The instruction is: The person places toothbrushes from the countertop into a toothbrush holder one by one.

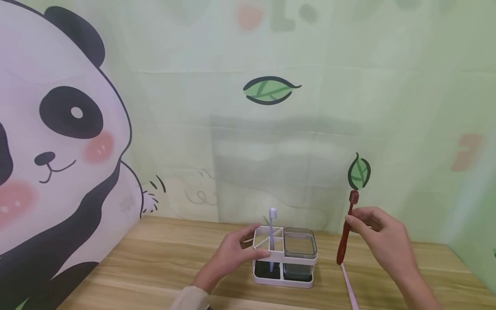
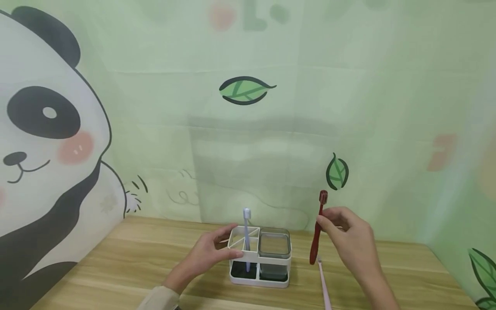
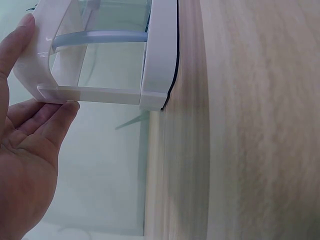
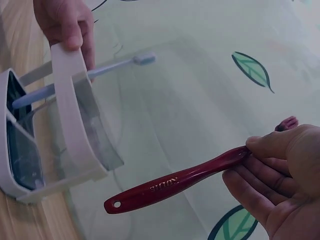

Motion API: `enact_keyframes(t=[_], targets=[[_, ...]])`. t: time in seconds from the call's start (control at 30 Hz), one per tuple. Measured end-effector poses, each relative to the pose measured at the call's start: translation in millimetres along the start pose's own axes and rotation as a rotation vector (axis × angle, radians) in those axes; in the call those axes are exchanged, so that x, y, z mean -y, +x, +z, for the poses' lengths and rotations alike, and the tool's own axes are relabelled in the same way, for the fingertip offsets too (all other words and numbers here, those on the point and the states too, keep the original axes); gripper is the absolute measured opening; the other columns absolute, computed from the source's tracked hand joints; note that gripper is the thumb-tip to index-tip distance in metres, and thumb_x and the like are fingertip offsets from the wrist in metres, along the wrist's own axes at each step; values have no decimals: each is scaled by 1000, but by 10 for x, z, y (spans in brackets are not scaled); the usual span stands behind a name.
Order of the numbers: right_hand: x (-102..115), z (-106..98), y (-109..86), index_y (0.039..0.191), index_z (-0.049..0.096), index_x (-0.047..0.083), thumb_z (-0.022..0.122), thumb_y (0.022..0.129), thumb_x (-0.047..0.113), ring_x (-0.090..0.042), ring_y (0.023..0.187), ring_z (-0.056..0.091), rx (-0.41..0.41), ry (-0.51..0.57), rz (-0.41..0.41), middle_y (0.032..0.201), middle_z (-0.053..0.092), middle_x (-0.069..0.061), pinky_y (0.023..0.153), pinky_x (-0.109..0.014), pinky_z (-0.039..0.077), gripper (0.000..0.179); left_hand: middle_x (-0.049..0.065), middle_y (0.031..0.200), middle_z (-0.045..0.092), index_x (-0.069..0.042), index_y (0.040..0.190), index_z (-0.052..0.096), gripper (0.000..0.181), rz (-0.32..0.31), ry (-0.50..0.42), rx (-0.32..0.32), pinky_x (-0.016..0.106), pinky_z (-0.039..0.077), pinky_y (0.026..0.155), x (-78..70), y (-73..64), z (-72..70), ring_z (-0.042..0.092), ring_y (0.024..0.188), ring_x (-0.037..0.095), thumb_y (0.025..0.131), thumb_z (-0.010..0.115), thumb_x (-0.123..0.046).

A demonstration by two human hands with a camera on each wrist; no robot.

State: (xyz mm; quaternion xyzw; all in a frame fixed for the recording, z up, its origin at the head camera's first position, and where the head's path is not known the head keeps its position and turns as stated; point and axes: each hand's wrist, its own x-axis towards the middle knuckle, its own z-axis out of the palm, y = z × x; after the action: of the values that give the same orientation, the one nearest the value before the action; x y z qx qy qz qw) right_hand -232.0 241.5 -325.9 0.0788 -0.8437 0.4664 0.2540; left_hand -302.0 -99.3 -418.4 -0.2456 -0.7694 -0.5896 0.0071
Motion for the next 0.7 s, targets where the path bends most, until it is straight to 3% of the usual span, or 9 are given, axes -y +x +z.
enact_keyframes(t=[0.7], targets=[[430, 471, 37, 115, 72, -1, 76, 102, 19, -11, 91, 76, 7, 203, -71, 105, 77, -13, 88, -13, 56, 24, 27, 152, 54, 4, 154, 50, 81, 0, 2, -7, 49, 54, 107, 0, -6, -3, 59, 133, 45, 89, 90, -24]])
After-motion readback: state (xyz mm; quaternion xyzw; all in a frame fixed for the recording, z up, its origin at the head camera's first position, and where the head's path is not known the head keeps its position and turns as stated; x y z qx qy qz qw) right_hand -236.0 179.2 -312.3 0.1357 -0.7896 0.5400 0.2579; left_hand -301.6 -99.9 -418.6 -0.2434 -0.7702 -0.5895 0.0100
